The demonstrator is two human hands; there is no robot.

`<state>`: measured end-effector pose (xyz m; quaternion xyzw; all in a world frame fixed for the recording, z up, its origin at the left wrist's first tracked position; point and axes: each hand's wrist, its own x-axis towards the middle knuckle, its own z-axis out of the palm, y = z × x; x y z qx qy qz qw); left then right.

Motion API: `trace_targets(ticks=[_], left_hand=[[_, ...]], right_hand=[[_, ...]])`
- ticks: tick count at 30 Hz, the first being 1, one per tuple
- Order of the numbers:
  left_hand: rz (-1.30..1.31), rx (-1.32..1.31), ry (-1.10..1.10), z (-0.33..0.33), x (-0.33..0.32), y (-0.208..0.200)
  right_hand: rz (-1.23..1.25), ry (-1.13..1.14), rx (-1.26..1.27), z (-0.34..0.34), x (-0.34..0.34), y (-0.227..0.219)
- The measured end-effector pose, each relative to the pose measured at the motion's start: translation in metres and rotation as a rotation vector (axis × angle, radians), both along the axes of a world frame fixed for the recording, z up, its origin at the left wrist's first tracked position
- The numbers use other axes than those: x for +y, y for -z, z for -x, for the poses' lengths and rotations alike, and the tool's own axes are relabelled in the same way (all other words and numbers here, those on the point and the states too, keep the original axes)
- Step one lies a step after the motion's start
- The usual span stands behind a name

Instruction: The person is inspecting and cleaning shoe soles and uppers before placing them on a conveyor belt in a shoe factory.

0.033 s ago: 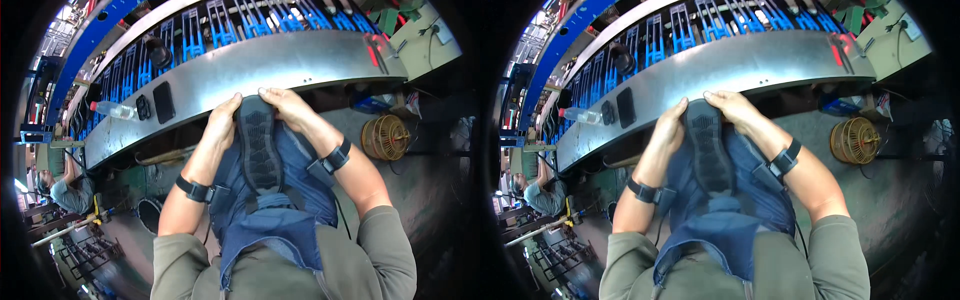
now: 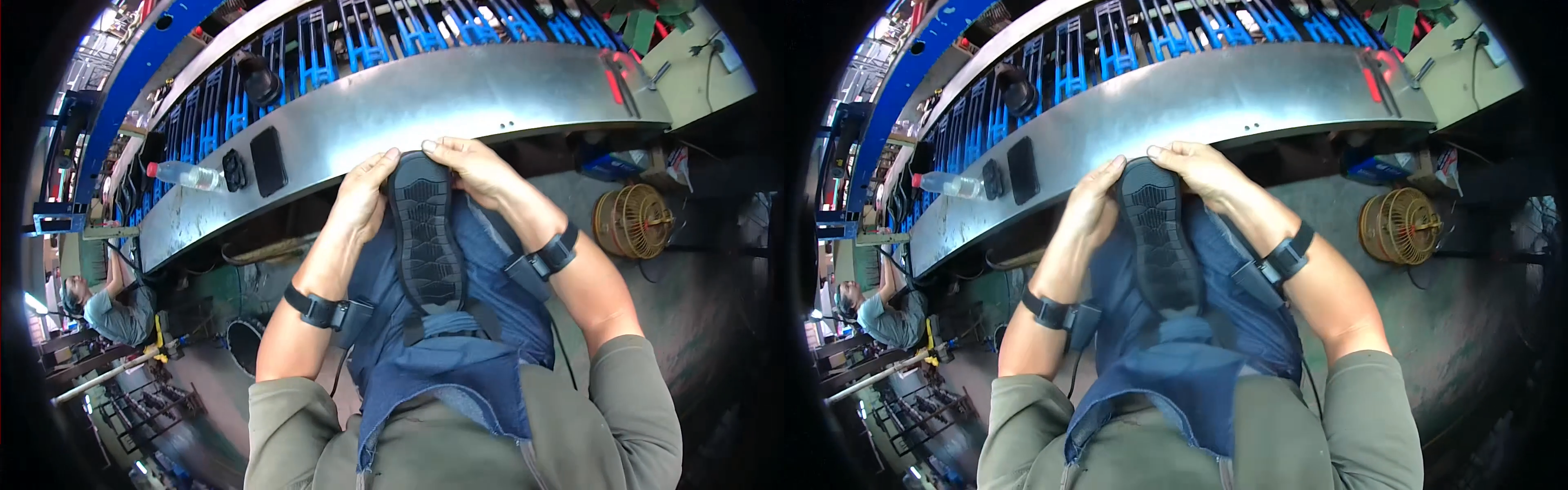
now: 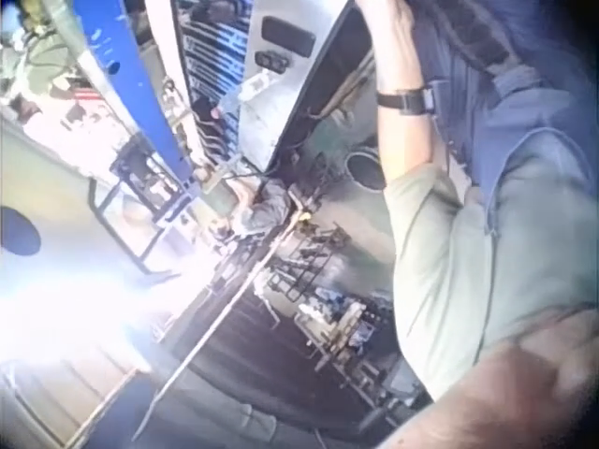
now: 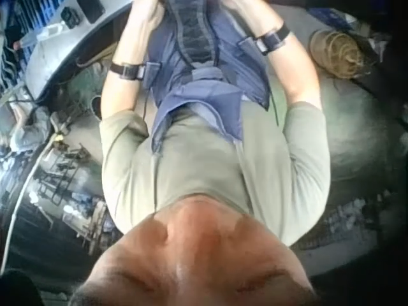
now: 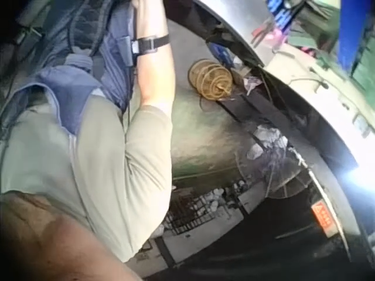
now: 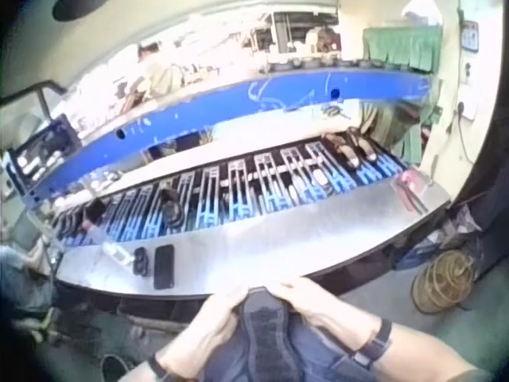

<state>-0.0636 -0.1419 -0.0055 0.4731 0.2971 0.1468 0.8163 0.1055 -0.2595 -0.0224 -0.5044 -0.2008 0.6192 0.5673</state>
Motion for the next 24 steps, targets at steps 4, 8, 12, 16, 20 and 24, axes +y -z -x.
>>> trace_targets(ticks=[4, 8, 12, 16, 20, 24], left_hand=[[-0.789, -0.105, 0.604, 0.063, -0.029, -0.042], [-1.175, -0.367, 0.927, 0.092, -0.092, -0.053], [-1.385, -0.298, 0.747, 0.064, -0.056, -0.025], [-0.993, -0.222, 0.526, 0.043, -0.031, -0.038], [-0.662, -0.116, 0.342, 0.025, -0.009, -0.035], [-0.549, 0.093, 0.254, 0.005, 0.009, -0.021]], right_hand=[[-0.245, -0.707, -0.654, 0.011, -0.046, -0.076], [-0.752, -0.741, -1.046, 0.064, -0.119, -0.065], [-0.796, -0.512, -1.059, 0.026, -0.087, -0.025], [-0.688, -0.345, -0.839, 0.000, -0.062, -0.037], [-0.410, -0.190, -0.631, -0.010, -0.033, -0.040], [-0.182, -0.131, -0.749, -0.008, -0.013, -0.023]])
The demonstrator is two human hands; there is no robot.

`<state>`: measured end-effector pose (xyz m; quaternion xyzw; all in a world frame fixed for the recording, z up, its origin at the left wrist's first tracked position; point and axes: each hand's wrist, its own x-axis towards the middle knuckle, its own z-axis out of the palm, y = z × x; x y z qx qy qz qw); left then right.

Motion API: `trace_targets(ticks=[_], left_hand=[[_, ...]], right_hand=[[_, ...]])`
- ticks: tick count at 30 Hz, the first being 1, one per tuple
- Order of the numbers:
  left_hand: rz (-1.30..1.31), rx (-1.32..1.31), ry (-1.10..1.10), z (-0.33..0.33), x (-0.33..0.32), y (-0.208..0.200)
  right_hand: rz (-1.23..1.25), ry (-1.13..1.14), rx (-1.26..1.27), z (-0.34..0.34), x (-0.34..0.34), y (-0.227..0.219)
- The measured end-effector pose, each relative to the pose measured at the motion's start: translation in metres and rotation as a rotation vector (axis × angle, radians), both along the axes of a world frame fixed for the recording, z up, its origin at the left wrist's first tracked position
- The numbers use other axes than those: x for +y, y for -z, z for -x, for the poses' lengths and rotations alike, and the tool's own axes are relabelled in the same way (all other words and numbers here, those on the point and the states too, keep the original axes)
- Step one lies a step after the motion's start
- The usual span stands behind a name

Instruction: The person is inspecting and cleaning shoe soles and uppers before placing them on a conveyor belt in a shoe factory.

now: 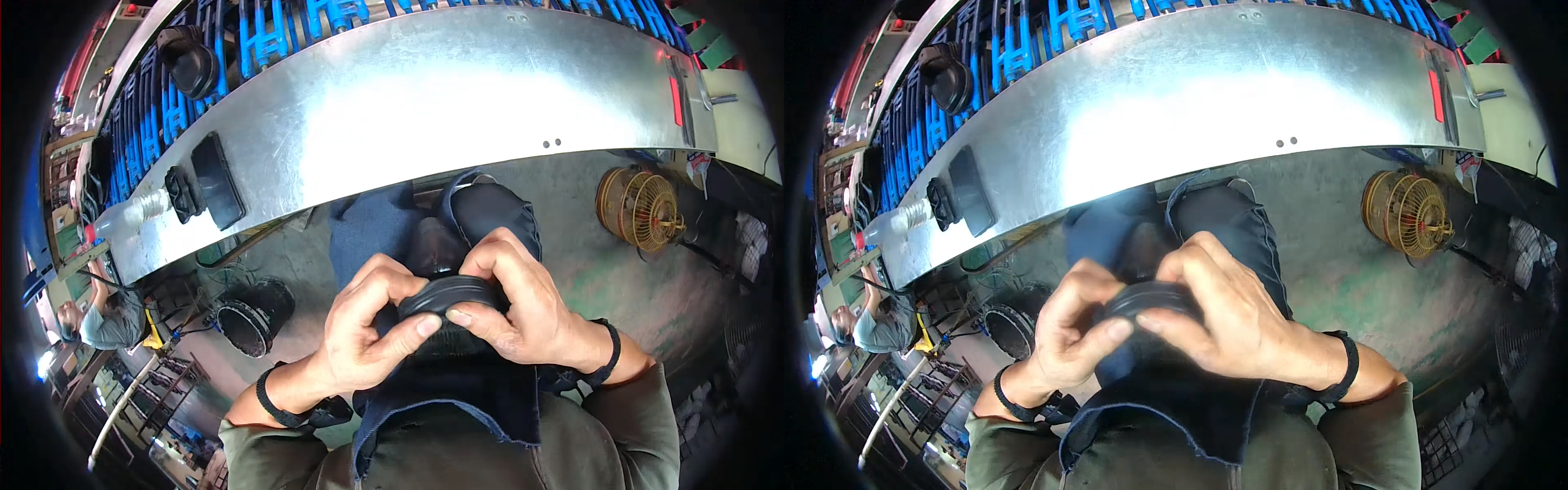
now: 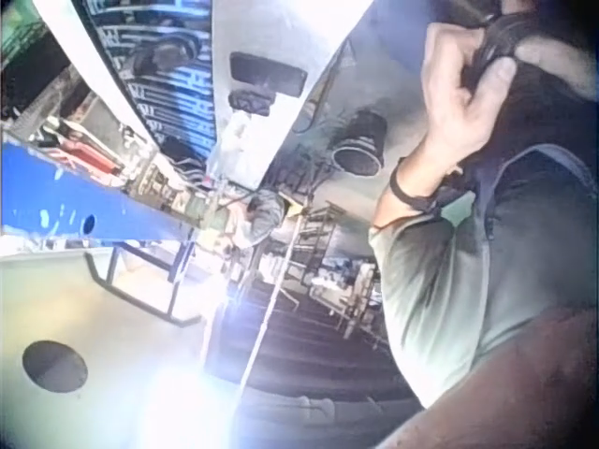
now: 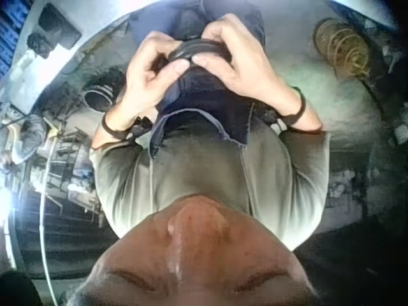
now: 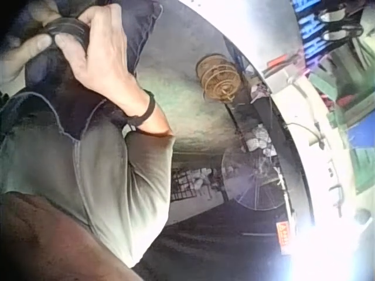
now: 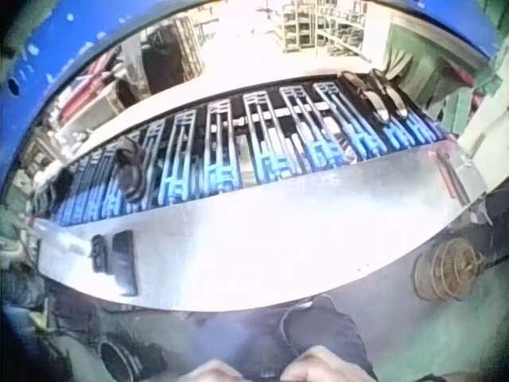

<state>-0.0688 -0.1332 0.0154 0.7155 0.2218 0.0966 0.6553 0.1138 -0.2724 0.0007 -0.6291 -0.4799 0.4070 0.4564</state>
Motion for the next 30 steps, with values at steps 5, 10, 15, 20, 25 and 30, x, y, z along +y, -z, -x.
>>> trace_targets(ticks=[5, 10, 15, 20, 25, 30], left_hand=[[0.001, 0.066, 0.003, -0.010, 0.011, 0.007], [-0.593, 0.073, 0.134, -0.021, 0.026, 0.007], [-0.135, -0.032, 0.040, 0.002, 0.007, 0.008], [-0.086, -0.413, 0.120, 0.044, -0.041, -0.024], [0.182, -0.165, 0.096, 0.042, -0.083, -0.024], [-0.222, -0.163, -0.155, 0.049, -0.085, -0.076]], right_hand=[[0.089, 0.002, -0.086, -0.003, 0.007, 0.004], [0.050, 0.179, -0.295, -0.003, 0.017, 0.005], [0.088, 0.196, 0.516, 0.013, -0.002, 0.011], [-0.251, -0.232, 0.414, 0.030, -0.048, -0.032], [-0.324, -0.051, 0.350, 0.068, -0.074, -0.033], [-0.681, 0.145, 0.327, 0.105, -0.039, -0.060]])
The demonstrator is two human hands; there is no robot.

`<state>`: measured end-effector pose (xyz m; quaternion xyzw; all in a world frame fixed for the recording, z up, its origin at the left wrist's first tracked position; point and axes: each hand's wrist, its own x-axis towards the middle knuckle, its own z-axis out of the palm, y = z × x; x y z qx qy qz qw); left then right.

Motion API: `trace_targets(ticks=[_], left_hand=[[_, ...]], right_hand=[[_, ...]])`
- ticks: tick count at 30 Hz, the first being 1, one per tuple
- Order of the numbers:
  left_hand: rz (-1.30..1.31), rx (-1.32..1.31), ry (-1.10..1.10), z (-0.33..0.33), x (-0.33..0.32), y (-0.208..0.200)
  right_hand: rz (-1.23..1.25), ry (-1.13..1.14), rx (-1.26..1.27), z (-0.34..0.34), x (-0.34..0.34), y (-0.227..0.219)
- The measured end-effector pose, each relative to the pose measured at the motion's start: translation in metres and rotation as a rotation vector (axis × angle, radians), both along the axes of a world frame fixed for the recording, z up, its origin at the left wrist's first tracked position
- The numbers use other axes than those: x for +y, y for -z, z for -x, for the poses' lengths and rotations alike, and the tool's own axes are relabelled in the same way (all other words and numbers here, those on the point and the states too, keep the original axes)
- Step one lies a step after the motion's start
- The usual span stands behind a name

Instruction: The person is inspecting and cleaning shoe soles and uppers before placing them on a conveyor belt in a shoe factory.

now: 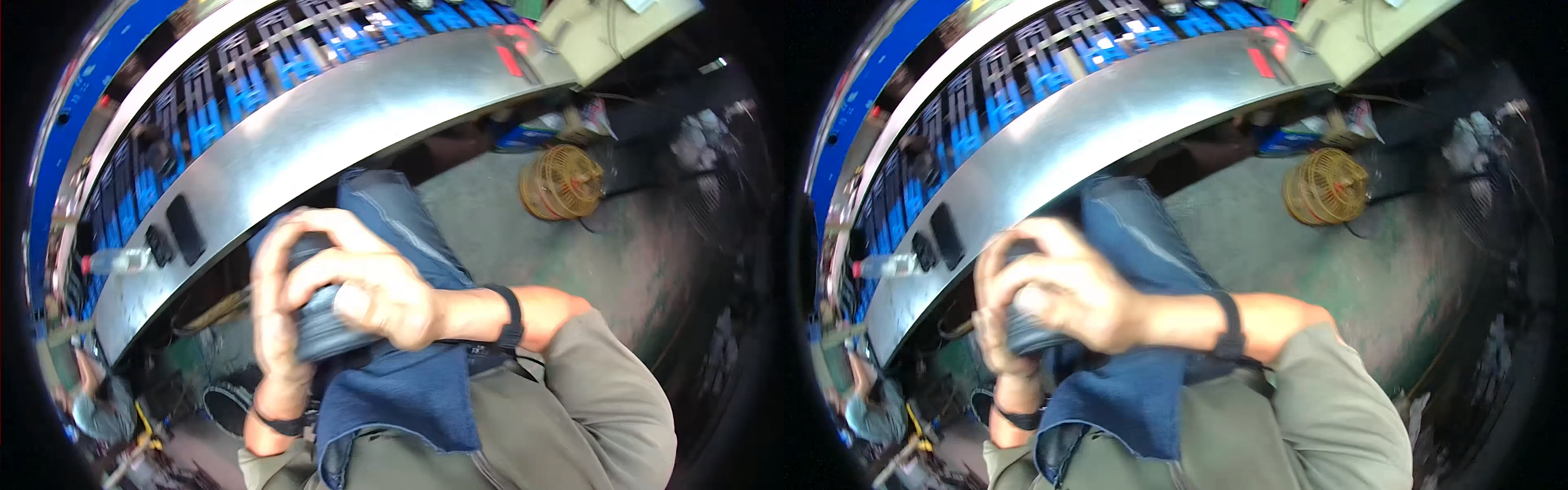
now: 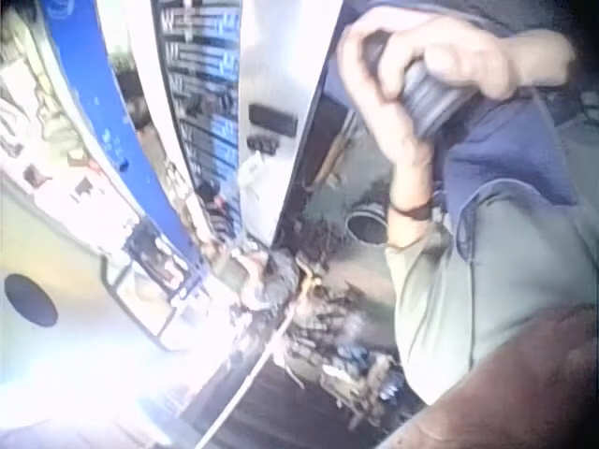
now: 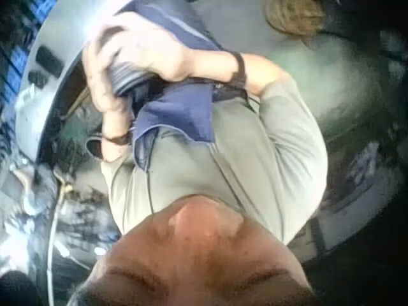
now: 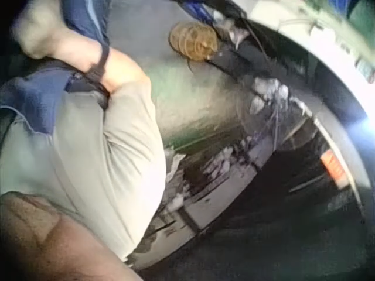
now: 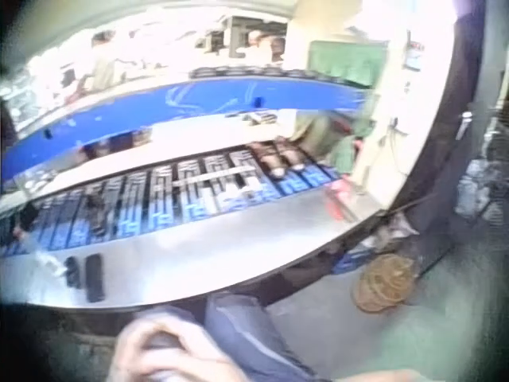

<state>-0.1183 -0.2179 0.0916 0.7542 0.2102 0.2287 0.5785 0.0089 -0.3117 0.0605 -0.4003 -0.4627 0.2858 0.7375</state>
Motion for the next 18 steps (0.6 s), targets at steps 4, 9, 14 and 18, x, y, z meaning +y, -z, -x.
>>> trace_targets(ticks=[4, 9, 14, 18], left_hand=[[-0.015, -0.645, -0.142, -0.002, -0.007, -0.033], [0.416, -0.327, -0.294, 0.017, 0.083, 0.067], [0.306, -0.286, -0.101, 0.039, 0.004, 0.069], [0.005, -0.134, -0.110, 0.046, -0.007, 0.073]], right_hand=[[-0.496, -0.085, 0.004, 0.013, 0.013, -0.068], [0.236, 0.260, 0.111, -0.003, 0.048, 0.019], [0.203, 0.062, -0.320, 0.011, 0.004, 0.028], [0.104, -0.078, -0.314, 0.003, 0.001, 0.028]])
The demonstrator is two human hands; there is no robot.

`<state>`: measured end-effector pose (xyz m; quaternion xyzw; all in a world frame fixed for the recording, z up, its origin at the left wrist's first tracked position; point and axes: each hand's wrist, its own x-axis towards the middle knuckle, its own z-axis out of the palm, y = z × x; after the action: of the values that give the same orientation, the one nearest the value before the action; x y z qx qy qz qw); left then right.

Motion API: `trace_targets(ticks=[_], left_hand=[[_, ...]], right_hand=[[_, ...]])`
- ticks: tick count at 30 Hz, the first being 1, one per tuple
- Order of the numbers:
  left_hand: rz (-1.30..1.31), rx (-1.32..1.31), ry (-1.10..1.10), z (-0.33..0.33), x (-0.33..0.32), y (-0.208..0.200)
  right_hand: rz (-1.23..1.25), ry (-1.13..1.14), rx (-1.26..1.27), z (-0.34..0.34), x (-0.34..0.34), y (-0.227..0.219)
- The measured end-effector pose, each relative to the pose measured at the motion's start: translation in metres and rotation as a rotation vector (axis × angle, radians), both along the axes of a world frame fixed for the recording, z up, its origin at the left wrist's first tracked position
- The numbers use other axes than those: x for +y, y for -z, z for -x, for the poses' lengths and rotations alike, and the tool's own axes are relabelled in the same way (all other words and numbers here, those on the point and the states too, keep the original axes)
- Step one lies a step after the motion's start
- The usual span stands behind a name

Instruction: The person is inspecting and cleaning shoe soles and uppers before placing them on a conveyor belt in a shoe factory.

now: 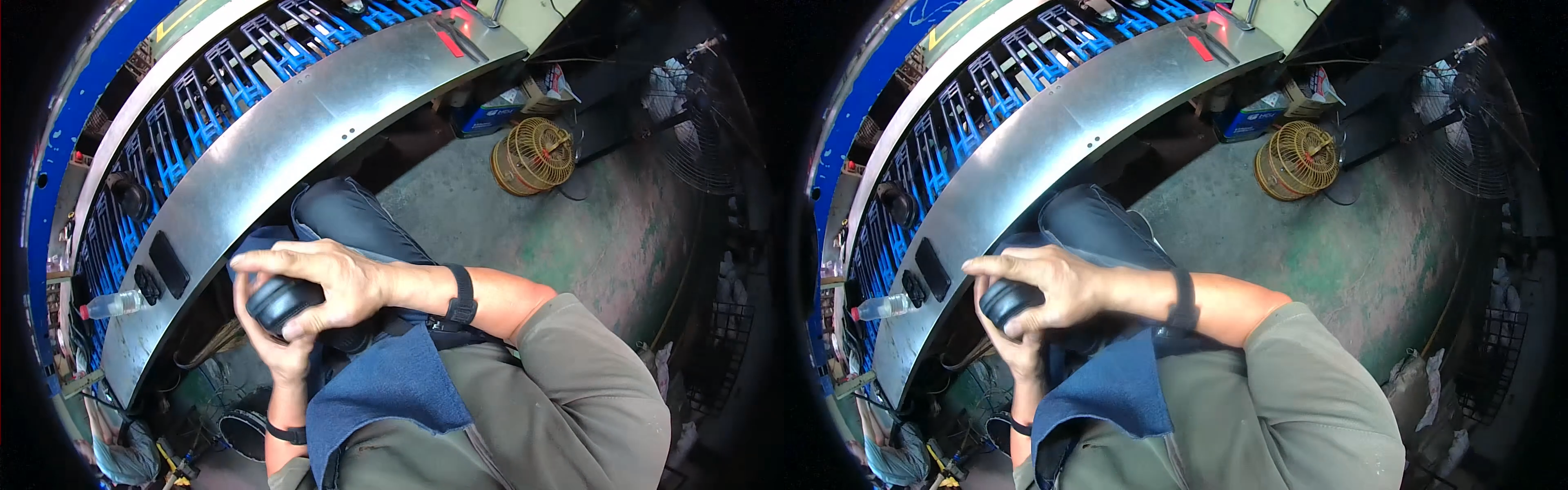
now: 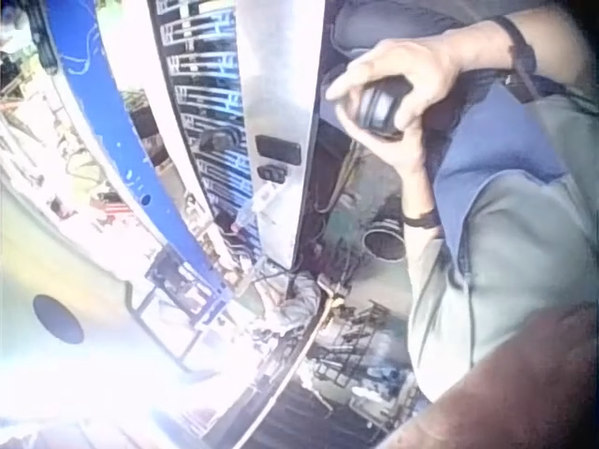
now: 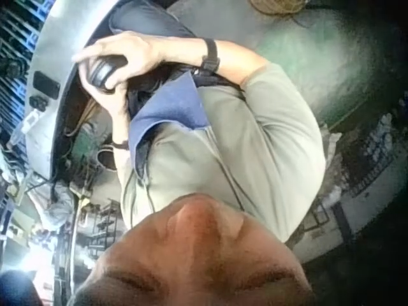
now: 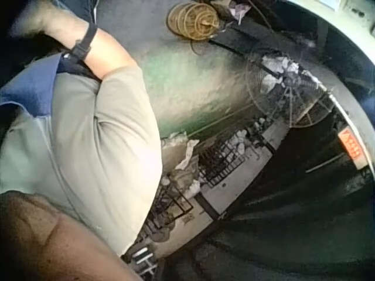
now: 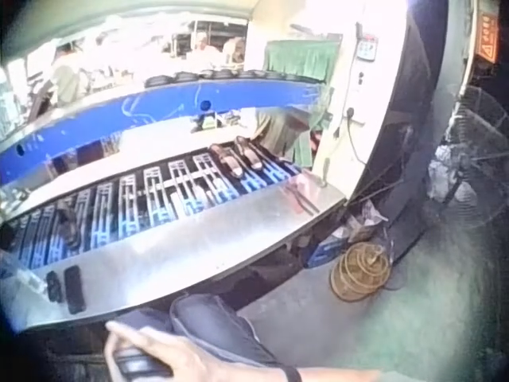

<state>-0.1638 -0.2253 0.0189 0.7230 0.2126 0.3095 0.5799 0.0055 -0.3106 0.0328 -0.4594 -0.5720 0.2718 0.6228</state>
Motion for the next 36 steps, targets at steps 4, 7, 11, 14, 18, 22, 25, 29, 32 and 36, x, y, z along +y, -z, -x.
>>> trace_targets(ticks=[4, 7, 11, 14, 18, 22, 25, 29, 32, 36], left_hand=[[-0.211, -0.047, 0.032, -0.010, 0.012, 0.007], [-0.270, -0.084, -0.007, -0.017, 0.009, 0.019], [-0.275, 0.031, -0.041, -0.028, 0.011, 0.028], [0.016, -0.048, -0.210, -0.032, 0.011, 0.052], [0.573, -0.102, -0.223, -0.018, 0.055, 0.070], [1.070, -0.357, -0.296, -0.038, 0.036, 0.012], [1.105, 0.090, 0.025, -0.015, -0.013, 0.022], [-0.478, 0.427, 0.124, -0.010, 0.003, 0.035], [-0.629, 0.319, 0.433, -0.072, 0.019, 0.038], [-0.524, 0.308, 0.302, -0.082, 0.019, 0.067]], right_hand=[[0.002, -0.013, 0.060, -0.005, 0.012, 0.013], [-0.045, 0.093, 0.077, 0.001, 0.012, 0.027], [0.105, 0.205, 0.062, -0.002, 0.011, 0.046], [0.254, 0.240, 0.224, 0.029, -0.011, 0.088], [0.470, 0.044, 0.064, 0.020, -0.054, 0.093], [0.350, 0.340, 0.016, -0.031, -0.079, 0.051], [0.086, 0.614, 0.085, -0.066, -0.068, 0.021], [0.270, 0.707, 0.057, -0.107, -0.063, 0.047], [0.390, 0.740, 0.161, -0.099, -0.060, 0.083], [0.359, 0.748, 0.076, -0.098, -0.036, 0.090]])
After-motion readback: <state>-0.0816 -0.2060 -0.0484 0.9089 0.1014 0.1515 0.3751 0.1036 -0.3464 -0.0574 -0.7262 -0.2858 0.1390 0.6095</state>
